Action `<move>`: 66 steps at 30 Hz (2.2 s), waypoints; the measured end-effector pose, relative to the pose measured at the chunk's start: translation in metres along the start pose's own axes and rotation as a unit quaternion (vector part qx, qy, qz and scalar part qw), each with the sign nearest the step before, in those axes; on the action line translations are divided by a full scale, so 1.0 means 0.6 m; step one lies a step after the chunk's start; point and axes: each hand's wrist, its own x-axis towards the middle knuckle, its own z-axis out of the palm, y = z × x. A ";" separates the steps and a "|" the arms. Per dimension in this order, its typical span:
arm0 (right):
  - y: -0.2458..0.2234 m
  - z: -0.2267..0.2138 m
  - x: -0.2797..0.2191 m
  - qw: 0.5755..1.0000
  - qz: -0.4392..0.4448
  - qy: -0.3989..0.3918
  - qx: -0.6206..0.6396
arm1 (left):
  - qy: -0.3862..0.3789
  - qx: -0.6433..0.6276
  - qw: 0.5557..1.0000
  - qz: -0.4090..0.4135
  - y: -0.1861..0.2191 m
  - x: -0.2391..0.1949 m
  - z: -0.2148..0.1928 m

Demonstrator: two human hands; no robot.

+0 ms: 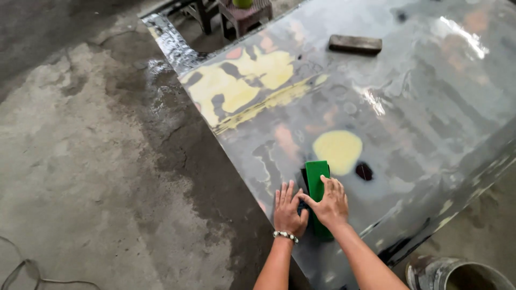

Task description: The person sands the surface of a car door using a green sanding block and a blue cloth. They move the sanding block across the door's surface, focusing on smoothing out the material.

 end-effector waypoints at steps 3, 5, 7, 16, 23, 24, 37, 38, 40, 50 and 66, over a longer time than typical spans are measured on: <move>0.012 0.006 -0.010 1.000 -0.008 0.003 -0.003 | 0.010 -0.001 1.000 -0.025 0.011 -0.043 0.010; 0.023 0.001 -0.025 0.999 -0.027 -0.006 -0.022 | 0.015 -0.001 1.000 -0.023 0.021 -0.084 0.022; 0.037 -0.008 -0.045 0.998 -0.044 -0.016 -0.043 | 0.018 -0.001 1.000 -0.023 0.034 -0.124 0.036; 0.206 -0.059 -0.095 0.956 -0.280 -0.081 0.042 | 0.000 0.006 0.994 -0.110 0.101 -0.206 0.089; 0.265 -0.057 -0.065 0.991 -0.121 0.015 -0.054 | 0.010 0.027 0.982 -0.188 0.157 -0.216 0.112; 0.252 -0.059 -0.085 0.988 -0.152 -0.003 -0.039 | 0.021 0.030 0.983 -0.179 0.169 -0.221 0.111; 0.282 -0.108 -0.089 0.969 -0.242 -0.043 -0.029 | 0.070 -0.071 0.955 -0.280 0.227 -0.237 0.175; 0.284 -0.103 -0.112 0.967 -0.247 -0.041 -0.033 | 0.108 -0.130 0.929 -0.329 0.242 -0.221 0.169; 0.304 -0.070 -0.154 0.966 -0.254 -0.041 -0.037 | 0.147 -0.187 0.894 -0.379 0.263 -0.193 0.172; 0.448 0.285 -0.174 0.855 -0.250 -0.355 0.282 | 0.195 -0.009 0.948 -0.253 0.268 -0.086 0.204; 0.232 0.091 -0.234 0.924 -0.278 -0.105 0.241 | 0.103 -0.185 0.870 -0.445 0.230 -0.152 0.064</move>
